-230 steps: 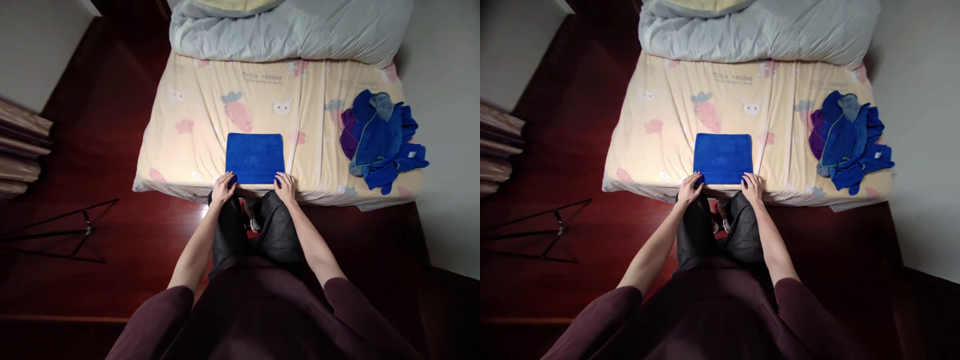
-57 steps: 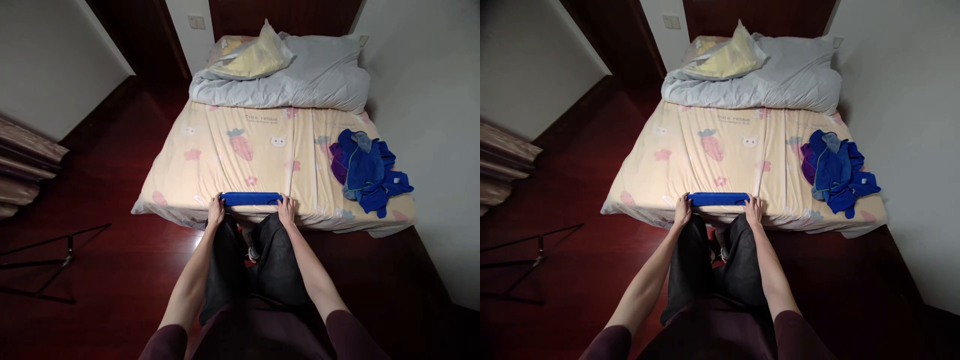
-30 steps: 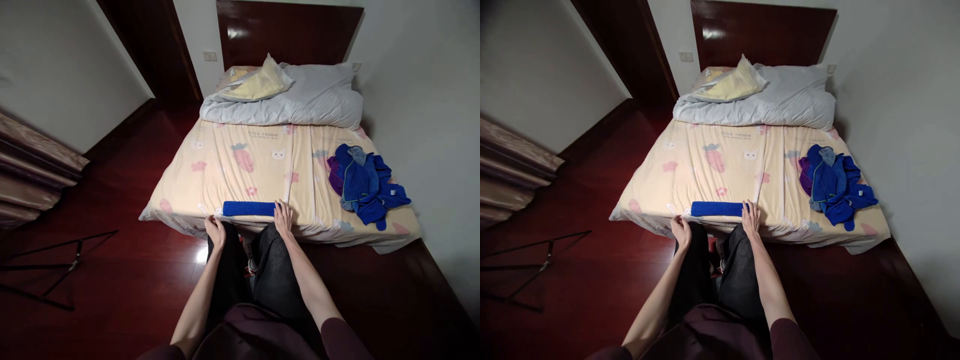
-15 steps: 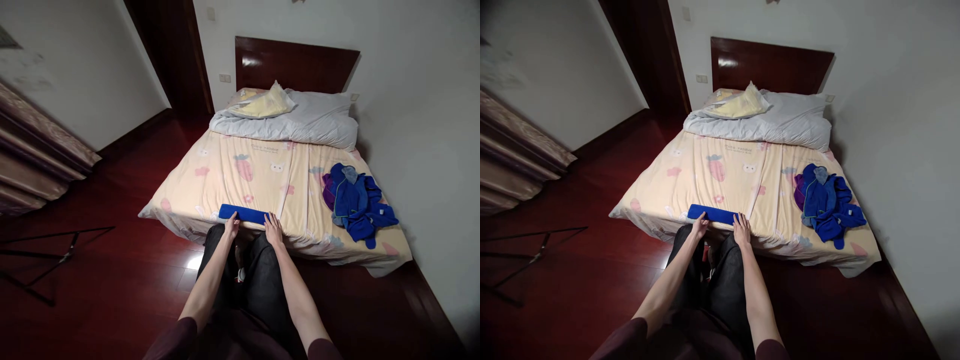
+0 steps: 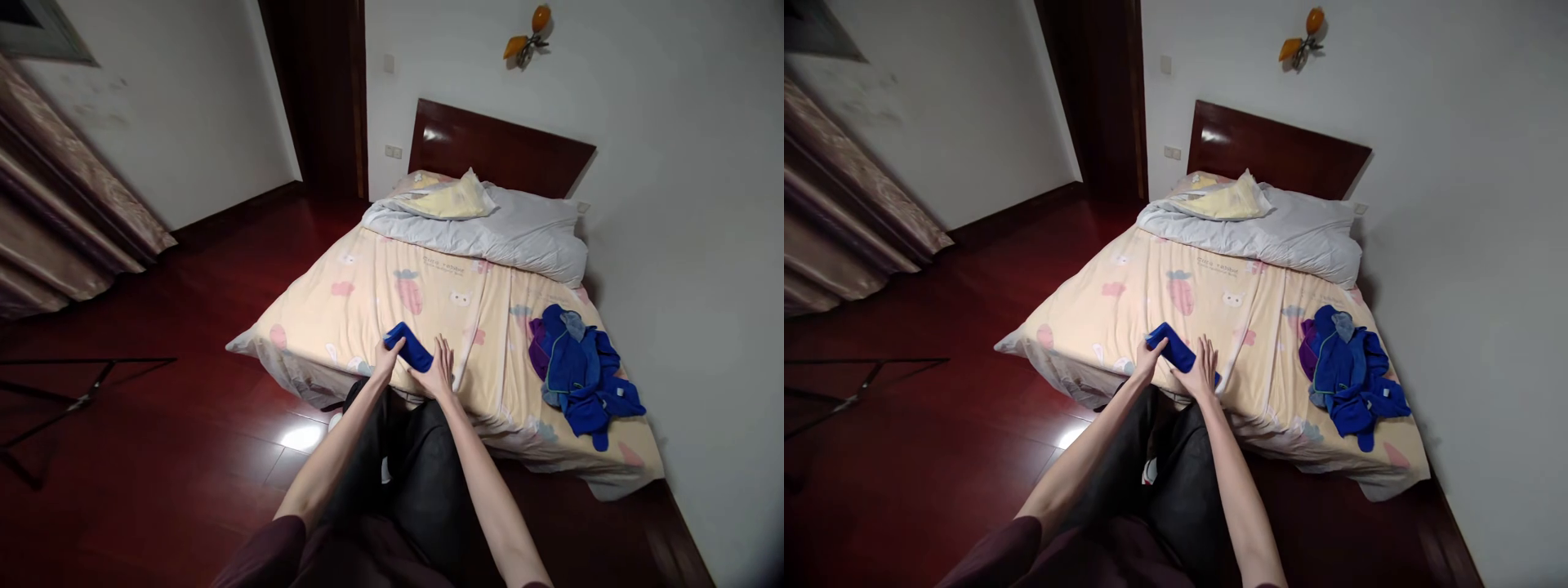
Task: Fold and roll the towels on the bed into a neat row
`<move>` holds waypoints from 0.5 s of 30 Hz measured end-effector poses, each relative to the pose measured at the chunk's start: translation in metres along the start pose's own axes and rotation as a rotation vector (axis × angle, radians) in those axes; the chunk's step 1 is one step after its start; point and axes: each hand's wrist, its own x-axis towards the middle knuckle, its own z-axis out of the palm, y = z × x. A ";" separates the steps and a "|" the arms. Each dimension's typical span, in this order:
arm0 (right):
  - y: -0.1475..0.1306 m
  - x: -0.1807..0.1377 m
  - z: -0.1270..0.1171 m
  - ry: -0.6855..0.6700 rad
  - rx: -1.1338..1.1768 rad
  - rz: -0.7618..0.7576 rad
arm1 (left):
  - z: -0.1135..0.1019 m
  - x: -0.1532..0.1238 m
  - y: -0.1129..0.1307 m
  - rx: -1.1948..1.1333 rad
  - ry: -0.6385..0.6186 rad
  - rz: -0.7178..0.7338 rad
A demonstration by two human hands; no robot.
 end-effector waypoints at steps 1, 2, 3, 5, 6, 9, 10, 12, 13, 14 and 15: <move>-0.016 0.017 -0.007 -0.014 0.042 -0.018 | 0.006 -0.001 0.012 -0.022 -0.040 0.044; -0.030 0.034 -0.013 -0.028 0.097 -0.025 | 0.011 -0.002 0.024 -0.039 -0.084 0.088; -0.043 0.050 -0.019 -0.050 0.171 -0.024 | 0.015 -0.002 0.035 -0.048 -0.130 0.129; -0.064 0.075 -0.027 -0.086 0.338 0.009 | 0.016 0.001 0.056 -0.043 -0.191 0.203; -0.073 0.085 -0.030 -0.095 0.417 0.029 | 0.012 0.005 0.065 -0.035 -0.207 0.238; -0.100 0.106 -0.030 -0.044 0.596 0.098 | -0.015 0.020 0.080 -0.020 -0.217 0.310; -0.111 0.112 -0.026 -0.002 0.645 0.127 | -0.028 0.026 0.082 -0.014 -0.218 0.314; -0.140 0.125 -0.015 0.085 0.734 0.190 | -0.057 0.039 0.079 0.023 -0.244 0.293; -0.156 0.133 -0.006 0.124 0.776 0.220 | -0.073 0.046 0.076 0.059 -0.262 0.276; -0.174 0.140 0.004 0.153 0.817 0.246 | -0.089 0.053 0.072 0.104 -0.275 0.260; -0.192 0.148 0.015 0.169 0.859 0.269 | -0.104 0.060 0.067 0.155 -0.271 0.244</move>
